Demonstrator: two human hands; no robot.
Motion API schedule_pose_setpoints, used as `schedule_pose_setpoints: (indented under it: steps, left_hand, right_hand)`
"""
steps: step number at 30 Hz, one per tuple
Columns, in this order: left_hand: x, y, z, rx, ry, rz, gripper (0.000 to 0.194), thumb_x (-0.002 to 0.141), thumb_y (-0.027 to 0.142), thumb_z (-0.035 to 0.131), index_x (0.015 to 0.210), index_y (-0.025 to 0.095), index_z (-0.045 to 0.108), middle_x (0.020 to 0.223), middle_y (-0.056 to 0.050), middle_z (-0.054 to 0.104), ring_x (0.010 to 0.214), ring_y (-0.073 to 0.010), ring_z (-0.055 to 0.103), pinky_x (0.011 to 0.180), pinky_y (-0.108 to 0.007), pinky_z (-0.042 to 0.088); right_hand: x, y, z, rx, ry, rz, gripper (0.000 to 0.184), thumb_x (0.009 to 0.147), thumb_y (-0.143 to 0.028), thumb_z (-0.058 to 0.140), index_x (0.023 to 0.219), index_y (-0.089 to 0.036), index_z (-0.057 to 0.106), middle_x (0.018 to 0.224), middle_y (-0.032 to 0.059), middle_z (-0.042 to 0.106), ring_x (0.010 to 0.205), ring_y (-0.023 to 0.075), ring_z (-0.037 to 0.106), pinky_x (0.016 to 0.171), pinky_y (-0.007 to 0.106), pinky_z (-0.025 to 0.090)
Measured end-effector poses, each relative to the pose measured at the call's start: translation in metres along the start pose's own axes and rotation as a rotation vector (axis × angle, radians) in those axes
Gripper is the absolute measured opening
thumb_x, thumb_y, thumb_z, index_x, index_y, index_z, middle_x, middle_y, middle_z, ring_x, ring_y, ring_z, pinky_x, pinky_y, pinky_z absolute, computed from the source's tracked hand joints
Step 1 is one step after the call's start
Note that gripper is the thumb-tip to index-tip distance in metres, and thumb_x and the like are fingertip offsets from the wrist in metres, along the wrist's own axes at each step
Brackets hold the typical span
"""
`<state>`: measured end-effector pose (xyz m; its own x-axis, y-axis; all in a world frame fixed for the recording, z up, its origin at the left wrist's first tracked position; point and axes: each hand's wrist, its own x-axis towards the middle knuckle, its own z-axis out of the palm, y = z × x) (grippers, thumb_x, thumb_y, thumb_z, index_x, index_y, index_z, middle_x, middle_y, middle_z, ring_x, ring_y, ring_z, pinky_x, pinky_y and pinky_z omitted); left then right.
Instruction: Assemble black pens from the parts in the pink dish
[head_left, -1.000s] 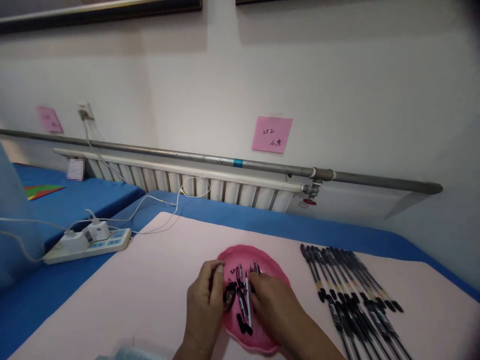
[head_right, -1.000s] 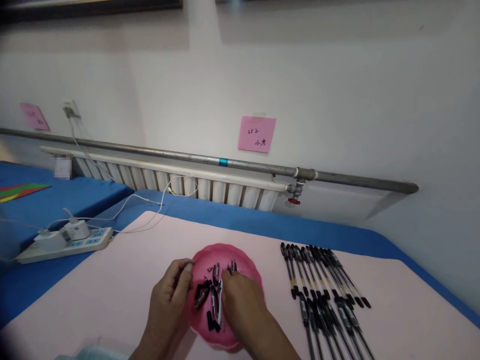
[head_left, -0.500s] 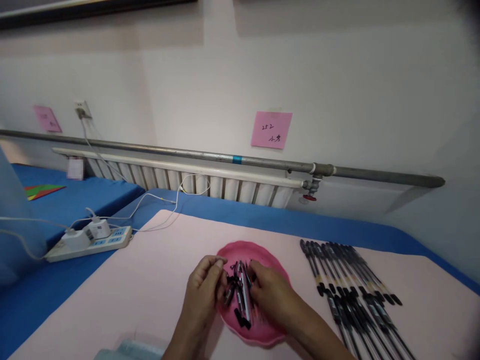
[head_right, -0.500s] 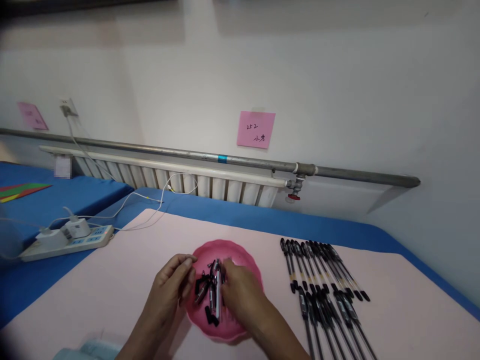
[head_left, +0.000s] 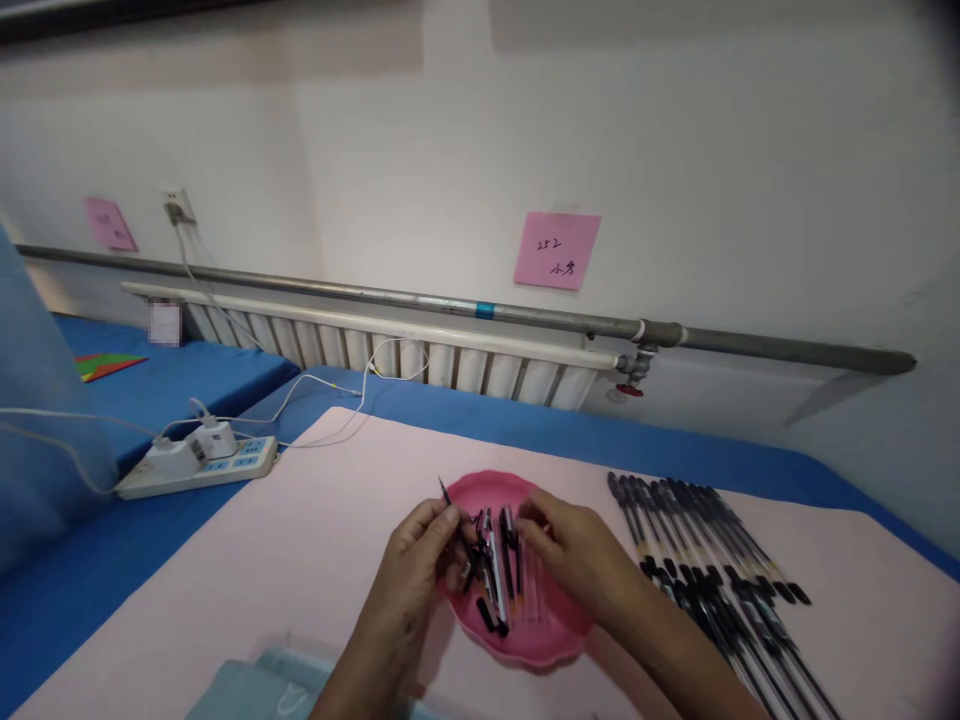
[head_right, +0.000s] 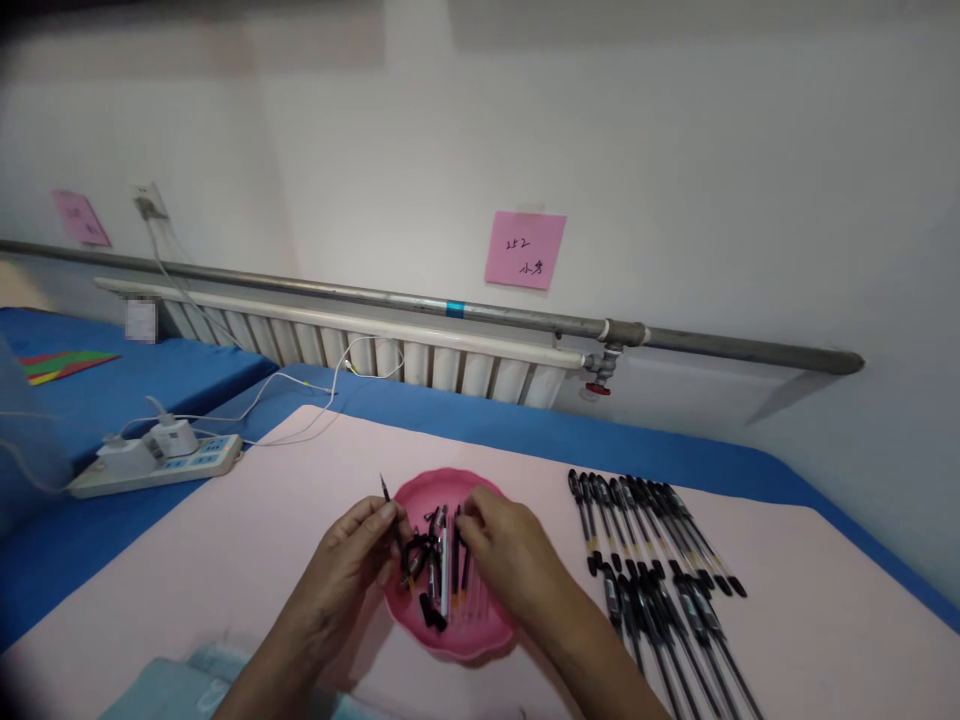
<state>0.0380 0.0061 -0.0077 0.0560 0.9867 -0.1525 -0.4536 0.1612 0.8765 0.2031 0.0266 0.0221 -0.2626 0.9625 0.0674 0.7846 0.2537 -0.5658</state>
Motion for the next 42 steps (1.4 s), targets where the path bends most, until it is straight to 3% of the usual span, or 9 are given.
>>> schedule_pose_setpoints:
  steps: [3,7,12,15,20,23,26,30,42]
  left_hand:
    - [0.000,0.003,0.000,-0.059,-0.014,-0.019,0.026,0.074,0.040,0.060,0.078,0.014,0.057,0.055,0.003,0.056,0.035,-0.0030,0.037,0.035,-0.016,0.022]
    - [-0.001,0.002,0.002,-0.054,-0.039,-0.022,0.028,0.076,0.041,0.058,0.085,0.014,0.057,0.050,0.004,0.053,0.032,-0.0027,0.036,0.032,-0.015,0.018]
    - [-0.004,0.000,0.005,-0.054,-0.073,-0.059,0.036,0.080,0.045,0.052,0.099,0.015,0.055,0.051,0.004,0.057,0.026,-0.0014,0.031,0.029,-0.014,0.012]
    - [-0.005,0.002,0.006,-0.105,-0.082,-0.064,0.036,0.079,0.045,0.053,0.099,0.015,0.056,0.054,0.003,0.058,0.028,-0.0013,0.035,0.029,-0.013,0.014]
    - [-0.002,0.007,0.000,-0.319,-0.079,-0.057,0.035,0.072,0.024,0.067,0.104,0.016,0.056,0.065,0.002,0.060,0.043,-0.0035,0.049,0.041,-0.014,0.038]
    - [0.000,0.010,-0.006,-0.408,0.014,-0.027,0.028,0.072,0.016,0.066,0.099,0.013,0.057,0.071,-0.002,0.062,0.056,-0.0071,0.057,0.058,-0.020,0.049]
    - [0.001,0.014,-0.010,-0.476,0.105,-0.002,0.025,0.077,0.021,0.061,0.101,0.016,0.054,0.080,-0.006,0.065,0.070,-0.0138,0.063,0.069,-0.030,0.052]
    - [0.000,0.017,-0.009,-0.504,0.126,0.004,0.031,0.082,0.029,0.056,0.110,0.021,0.046,0.077,-0.007,0.065,0.076,-0.0200,0.066,0.073,-0.038,0.051]
    - [-0.001,0.016,-0.009,-0.441,0.118,0.004,0.036,0.080,0.031,0.057,0.113,0.020,0.045,0.074,-0.006,0.066,0.072,-0.0198,0.066,0.069,-0.036,0.053]
  right_hand:
    - [0.003,0.020,0.003,-0.407,-0.040,0.084,0.013,0.076,-0.016,0.044,0.078,-0.016,0.056,0.074,0.0092,0.067,0.066,0.0206,0.059,0.053,0.027,0.028]
    - [0.002,0.023,0.012,-0.523,-0.123,0.086,0.017,0.079,-0.019,0.043,0.086,-0.017,0.058,0.080,0.0111,0.070,0.067,0.0230,0.062,0.050,0.028,0.022]
    - [0.002,0.013,0.020,-0.400,-0.162,0.097,0.020,0.081,-0.018,0.040,0.089,-0.016,0.058,0.082,0.0103,0.070,0.070,0.0222,0.062,0.051,0.027,0.026]
    - [0.003,0.013,0.021,-0.282,-0.109,0.076,0.019,0.077,-0.012,0.041,0.086,-0.018,0.057,0.079,0.0070,0.069,0.070,0.0200,0.061,0.054,0.027,0.031]
    - [0.003,0.004,0.003,-0.033,0.037,0.037,0.023,0.079,-0.018,0.043,0.099,-0.021,0.054,0.074,0.0013,0.066,0.068,0.0184,0.060,0.061,0.027,0.038]
    - [-0.001,-0.009,-0.009,0.148,-0.028,-0.055,0.016,0.080,-0.025,0.045,0.089,-0.022,0.059,0.073,0.0002,0.065,0.069,0.0178,0.059,0.063,0.027,0.042]
    - [-0.006,-0.020,-0.011,0.255,-0.134,-0.141,0.016,0.079,-0.027,0.048,0.083,-0.023,0.063,0.075,0.0003,0.066,0.069,0.0174,0.059,0.062,0.025,0.043]
    - [-0.009,-0.025,-0.008,0.262,-0.199,-0.166,0.016,0.079,-0.027,0.050,0.081,-0.022,0.065,0.074,0.0002,0.066,0.068,0.0163,0.058,0.062,0.024,0.044]
    - [-0.009,-0.028,-0.010,0.209,-0.251,-0.181,0.018,0.081,-0.024,0.048,0.081,-0.021,0.066,0.072,0.0003,0.064,0.067,0.0150,0.056,0.062,0.023,0.042]
